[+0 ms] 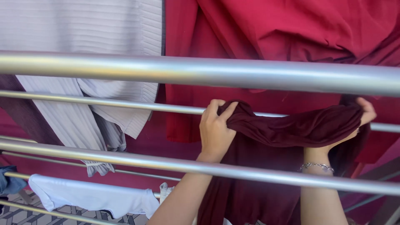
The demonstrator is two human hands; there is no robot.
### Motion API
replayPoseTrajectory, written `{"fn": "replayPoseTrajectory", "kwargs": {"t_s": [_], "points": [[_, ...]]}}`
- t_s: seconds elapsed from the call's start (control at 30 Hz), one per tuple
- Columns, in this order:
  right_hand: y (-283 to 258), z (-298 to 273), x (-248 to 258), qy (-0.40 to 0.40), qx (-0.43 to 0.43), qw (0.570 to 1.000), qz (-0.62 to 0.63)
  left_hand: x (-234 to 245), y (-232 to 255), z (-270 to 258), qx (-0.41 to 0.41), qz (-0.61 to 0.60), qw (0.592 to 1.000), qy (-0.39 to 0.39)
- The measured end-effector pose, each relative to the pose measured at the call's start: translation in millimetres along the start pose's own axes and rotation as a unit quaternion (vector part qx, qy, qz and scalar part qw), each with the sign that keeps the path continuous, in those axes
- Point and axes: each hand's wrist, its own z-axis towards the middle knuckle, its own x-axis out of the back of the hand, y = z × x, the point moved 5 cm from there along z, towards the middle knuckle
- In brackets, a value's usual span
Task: Hang wet laundry onto a multi-tier drying rack.
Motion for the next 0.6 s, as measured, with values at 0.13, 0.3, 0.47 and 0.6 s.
{"fn": "replayPoseTrajectory", "kwargs": {"t_s": [0.13, 0.3, 0.47, 0.6], "points": [[16.4, 12.1, -26.0, 0.003, -0.108, 0.992, 0.059, -25.1, -15.3, 0.5, 0.029, 0.085, 0.996, -0.009], [8.6, 28.8, -53.7, -0.108, -0.13, 0.984, -0.06, -31.3, -27.6, 8.8, 0.087, 0.16, 0.983, -0.001], [-21.0, 22.7, -71.0, -0.332, -0.31, 0.844, -0.285, -29.6, -20.4, 25.4, 0.101, 0.209, 0.971, 0.053], [-3.3, 22.7, -69.9, -0.312, -0.34, 0.84, -0.285, -48.7, -37.4, 14.5, 0.042, 0.157, 0.985, 0.055]]}}
